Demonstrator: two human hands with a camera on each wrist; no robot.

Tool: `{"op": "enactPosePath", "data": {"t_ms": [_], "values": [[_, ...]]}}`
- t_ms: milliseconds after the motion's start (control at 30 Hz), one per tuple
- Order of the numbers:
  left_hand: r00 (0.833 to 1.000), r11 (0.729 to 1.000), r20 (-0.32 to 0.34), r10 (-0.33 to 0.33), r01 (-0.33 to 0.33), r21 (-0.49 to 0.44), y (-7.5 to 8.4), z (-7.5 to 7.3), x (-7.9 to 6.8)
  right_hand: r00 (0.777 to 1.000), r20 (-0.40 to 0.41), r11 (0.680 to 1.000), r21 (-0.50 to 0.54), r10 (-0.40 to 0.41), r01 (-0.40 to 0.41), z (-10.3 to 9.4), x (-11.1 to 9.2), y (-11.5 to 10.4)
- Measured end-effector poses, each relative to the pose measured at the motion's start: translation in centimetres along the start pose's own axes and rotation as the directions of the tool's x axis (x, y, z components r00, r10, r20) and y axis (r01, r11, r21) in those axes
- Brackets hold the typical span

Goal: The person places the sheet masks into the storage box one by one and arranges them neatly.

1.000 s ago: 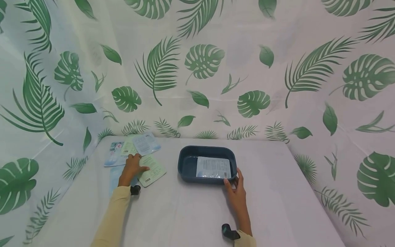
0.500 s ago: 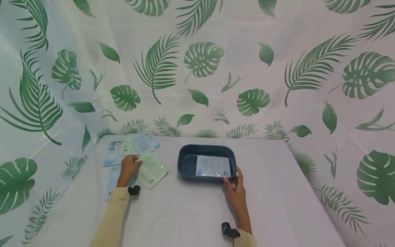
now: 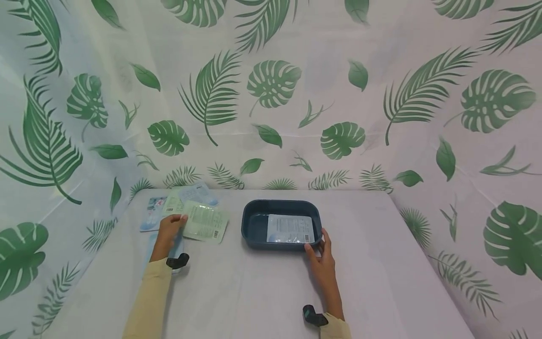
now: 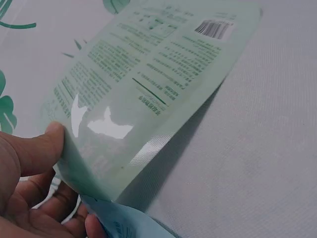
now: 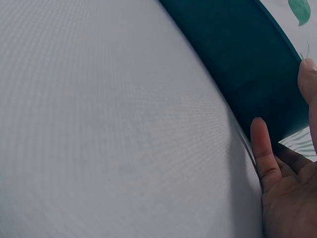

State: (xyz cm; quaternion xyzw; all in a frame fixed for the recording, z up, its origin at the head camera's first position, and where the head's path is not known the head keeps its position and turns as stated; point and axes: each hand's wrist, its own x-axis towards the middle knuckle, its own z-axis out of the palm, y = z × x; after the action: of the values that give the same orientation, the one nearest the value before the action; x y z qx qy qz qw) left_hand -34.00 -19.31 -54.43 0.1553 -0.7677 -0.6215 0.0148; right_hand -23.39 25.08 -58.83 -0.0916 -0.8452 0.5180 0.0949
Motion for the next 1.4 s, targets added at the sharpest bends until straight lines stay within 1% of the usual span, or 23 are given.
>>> {"op": "enactPosePath", "data": {"t_ms": [100,167,267,400,533,600,667,800,900,967,1133,1200,1233,1267,1333,1400], "values": [[0.999,1.0,-0.029,-0.018,0.018,-0.019,0.1,0.0,0.2,1.0,-0.003,1.0,-0.005,0.004,-0.004,0.0,0.0,-0.1],[0.999,0.999,-0.038,-0.005,0.004,-0.034,0.0,0.0,0.2,1.0,-0.01,1.0,-0.006,0.002,-0.002,0.0,0.0,-0.1],[0.998,0.998,-0.058,0.027,-0.031,-0.06,-0.1,0.0,0.1,1.0,-0.008,1.0,0.0,-0.004,0.004,0.0,0.0,-0.2],[0.993,0.995,-0.086,0.075,-0.081,-0.065,-0.3,0.1,0.1,1.0,0.0,1.0,0.018,-0.009,0.009,-0.1,0.0,-0.2],[0.986,0.991,-0.13,0.108,-0.117,-0.065,-0.5,0.2,0.0,1.0,0.0,1.0,0.023,-0.011,0.011,-0.1,-0.1,-0.1],[0.983,0.99,-0.143,0.115,-0.125,-0.067,-0.4,0.2,0.1,1.0,-0.002,1.0,0.021,-0.015,0.015,-0.1,-0.1,-0.1],[0.983,0.99,-0.148,0.111,-0.123,-0.075,-0.3,0.2,0.0,1.0,-0.005,1.0,0.021,-0.018,0.018,-0.1,-0.1,-0.1],[0.99,0.994,-0.129,0.059,-0.071,-0.089,-0.1,0.4,-0.2,1.0,-0.006,1.0,0.022,-0.013,0.013,-0.1,-0.2,-0.1],[0.995,0.988,-0.101,0.016,-0.031,-0.149,0.0,0.8,-0.4,1.0,-0.001,1.0,0.029,-0.007,0.007,-0.2,-0.1,-0.1],[0.997,0.978,-0.078,-0.003,-0.013,-0.206,0.0,1.1,-0.7,1.0,0.002,1.0,0.029,-0.004,0.004,-0.2,0.0,-0.1],[1.0,0.943,-0.021,-0.016,0.008,-0.332,-0.2,2.0,-1.3,1.0,0.005,1.0,0.029,-0.008,0.008,-0.3,0.0,-0.2],[1.0,0.913,0.01,-0.025,0.027,-0.407,-0.2,2.2,-1.5,1.0,0.002,0.999,0.031,-0.011,0.011,-0.3,0.0,-0.3],[0.999,0.892,0.028,-0.032,0.041,-0.451,-0.2,2.2,-1.6,1.0,0.001,0.999,0.032,-0.011,0.011,-0.3,0.0,-0.3],[0.998,0.864,0.048,-0.042,0.06,-0.5,-0.2,2.3,-1.7,1.0,0.0,0.999,0.033,-0.012,0.012,-0.3,0.0,-0.3],[0.994,0.794,0.091,-0.058,0.102,-0.6,-0.1,2.2,-1.9,1.0,0.003,0.999,0.031,-0.014,0.014,-0.3,-0.1,-0.3],[0.989,0.732,0.137,-0.06,0.137,-0.667,0.1,2.2,-2.1,1.0,0.005,0.999,0.03,-0.014,0.014,-0.4,-0.2,-0.3]]}}
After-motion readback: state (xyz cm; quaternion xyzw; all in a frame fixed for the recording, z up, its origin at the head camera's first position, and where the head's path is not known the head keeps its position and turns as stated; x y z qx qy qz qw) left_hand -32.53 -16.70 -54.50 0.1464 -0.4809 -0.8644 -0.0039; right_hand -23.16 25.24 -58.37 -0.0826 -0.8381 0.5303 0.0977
